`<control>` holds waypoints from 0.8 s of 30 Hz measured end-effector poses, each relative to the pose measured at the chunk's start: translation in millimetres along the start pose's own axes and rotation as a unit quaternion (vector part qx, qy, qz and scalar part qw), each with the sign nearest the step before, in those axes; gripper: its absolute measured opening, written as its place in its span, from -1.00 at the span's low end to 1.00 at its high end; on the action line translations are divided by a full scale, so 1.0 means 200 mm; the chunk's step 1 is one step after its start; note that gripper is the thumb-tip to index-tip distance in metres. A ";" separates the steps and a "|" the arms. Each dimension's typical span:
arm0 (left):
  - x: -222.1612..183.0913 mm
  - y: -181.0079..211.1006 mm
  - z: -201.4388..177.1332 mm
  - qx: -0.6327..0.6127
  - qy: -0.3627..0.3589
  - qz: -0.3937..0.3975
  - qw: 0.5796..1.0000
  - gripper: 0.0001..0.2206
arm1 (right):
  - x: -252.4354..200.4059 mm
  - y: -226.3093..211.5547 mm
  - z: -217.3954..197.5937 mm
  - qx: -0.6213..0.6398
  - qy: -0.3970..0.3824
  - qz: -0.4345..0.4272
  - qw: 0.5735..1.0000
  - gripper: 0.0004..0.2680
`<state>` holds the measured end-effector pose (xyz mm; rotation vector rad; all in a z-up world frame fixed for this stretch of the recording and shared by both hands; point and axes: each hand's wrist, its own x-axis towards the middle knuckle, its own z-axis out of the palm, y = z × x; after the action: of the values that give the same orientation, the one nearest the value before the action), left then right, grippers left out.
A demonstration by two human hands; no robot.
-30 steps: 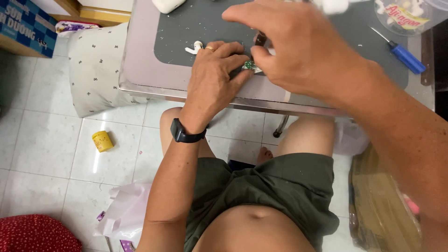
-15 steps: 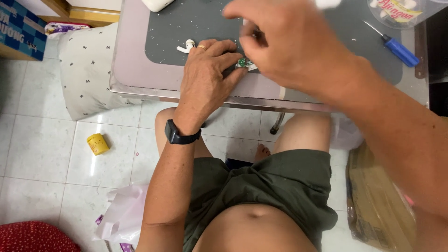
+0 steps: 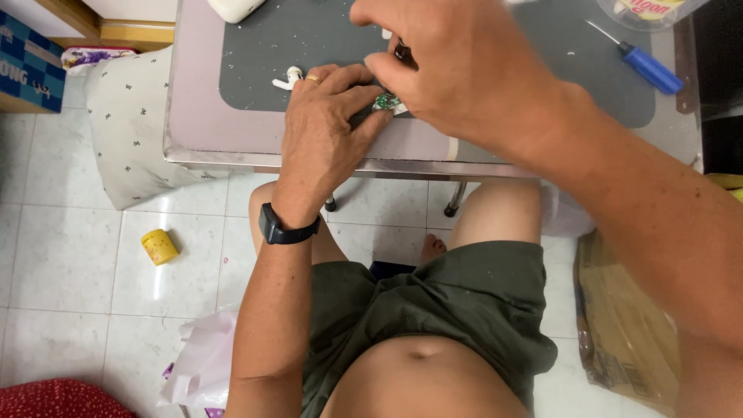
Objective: Inspecting and performing minor adjustments on a small electronic circuit board using a hobby knife.
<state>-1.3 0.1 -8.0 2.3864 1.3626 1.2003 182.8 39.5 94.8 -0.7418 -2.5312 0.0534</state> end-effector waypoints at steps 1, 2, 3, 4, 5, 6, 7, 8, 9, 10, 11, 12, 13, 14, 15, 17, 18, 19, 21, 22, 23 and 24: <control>0.00 0.00 0.01 -0.001 0.004 -0.004 1.000 -0.88 | 0.00 0.00 0.00 0.001 0.003 0.012 1.000 -0.82; 0.00 0.00 0.00 -0.001 0.004 -0.005 1.000 -0.88 | 0.01 -0.01 -0.01 0.001 0.003 0.011 1.000 -0.82; 0.00 0.00 0.00 0.001 0.004 -0.002 1.000 -0.89 | 0.01 -0.02 -0.03 0.046 -0.018 -0.009 0.999 -0.73; 0.00 0.00 -0.01 0.004 0.003 0.000 1.000 -0.89 | 0.02 -0.03 -0.05 0.092 -0.037 -0.028 0.995 -0.64; 0.00 0.01 -0.01 0.004 0.002 0.000 1.000 -0.89 | 0.01 -0.01 -0.02 0.093 -0.037 -0.027 0.995 -0.64; 0.00 0.01 -0.01 -0.002 -0.001 -0.004 1.000 -0.87 | 0.00 0.01 0.00 0.016 -0.004 -0.039 0.999 -0.73; 0.00 0.02 -0.01 -0.009 -0.003 -0.007 1.000 -0.85 | -0.02 0.04 0.03 -0.061 0.028 -0.051 0.996 -0.82; 0.01 0.02 -0.01 -0.010 -0.003 -0.006 1.000 -0.85 | -0.02 0.03 0.01 -0.063 0.028 -0.050 0.996 -0.82; 0.01 0.01 -0.01 -0.008 -0.005 -0.004 1.000 -0.86 | -0.01 0.02 0.00 -0.032 0.014 -0.033 0.999 -0.80; 0.00 0.01 -0.01 -0.004 -0.006 -0.004 1.000 -0.87 | 0.00 0.01 0.00 0.001 0.000 -0.019 1.000 -0.77; 0.00 0.00 -0.01 -0.004 -0.005 -0.005 1.000 -0.87 | 0.01 0.00 -0.03 0.001 -0.001 -0.020 1.000 -0.77; 0.00 -0.01 0.00 -0.002 0.002 0.000 1.000 -0.88 | 0.02 -0.02 -0.05 0.039 -0.034 -0.031 0.998 -0.73; -0.01 -0.01 0.01 -0.001 0.008 0.005 1.000 -0.89 | 0.02 -0.03 -0.07 0.077 -0.067 -0.043 0.994 -0.69; -0.01 0.00 0.00 -0.002 0.007 0.006 1.000 -0.89 | 0.01 -0.01 -0.04 0.076 -0.067 -0.042 0.994 -0.69; 0.00 0.01 -0.01 -0.005 0.001 -0.003 1.000 -0.87 | 0.00 0.01 0.00 0.004 -0.021 -0.046 0.999 -0.77; 0.00 0.01 -0.01 -0.011 -0.005 -0.011 1.000 -0.85 | -0.01 0.02 0.00 -0.072 0.024 -0.049 0.996 -0.84; 0.00 0.00 0.00 -0.002 0.000 -0.005 1.000 -0.87 | 0.00 -0.01 -0.02 -0.002 -0.006 -0.016 1.000 -0.79; -0.01 -0.01 0.00 0.007 0.004 0.001 1.000 -0.87 | 0.01 -0.03 -0.03 0.068 -0.037 0.017 0.997 -0.72; -0.01 -0.02 0.00 0.003 0.007 0.005 1.000 -0.86 | 0.02 -0.04 -0.05 0.092 -0.052 0.000 0.994 -0.71; 0.00 -0.01 0.00 -0.003 0.007 0.012 1.000 -0.85 | 0.02 -0.05 -0.06 0.113 -0.066 -0.012 0.991 -0.69; -0.01 -0.01 0.00 -0.003 0.007 0.012 1.000 -0.85 | 0.01 -0.03 -0.02 0.113 -0.067 -0.012 0.991 -0.69; 0.00 -0.01 -0.01 -0.011 0.008 0.010 1.000 -0.83 | 0.00 0.00 0.01 0.055 -0.027 -0.002 0.998 -0.75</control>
<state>-3.4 0.4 -8.3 2.3862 1.3269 1.2366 181.0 39.1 93.2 -0.6994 -2.5579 0.2126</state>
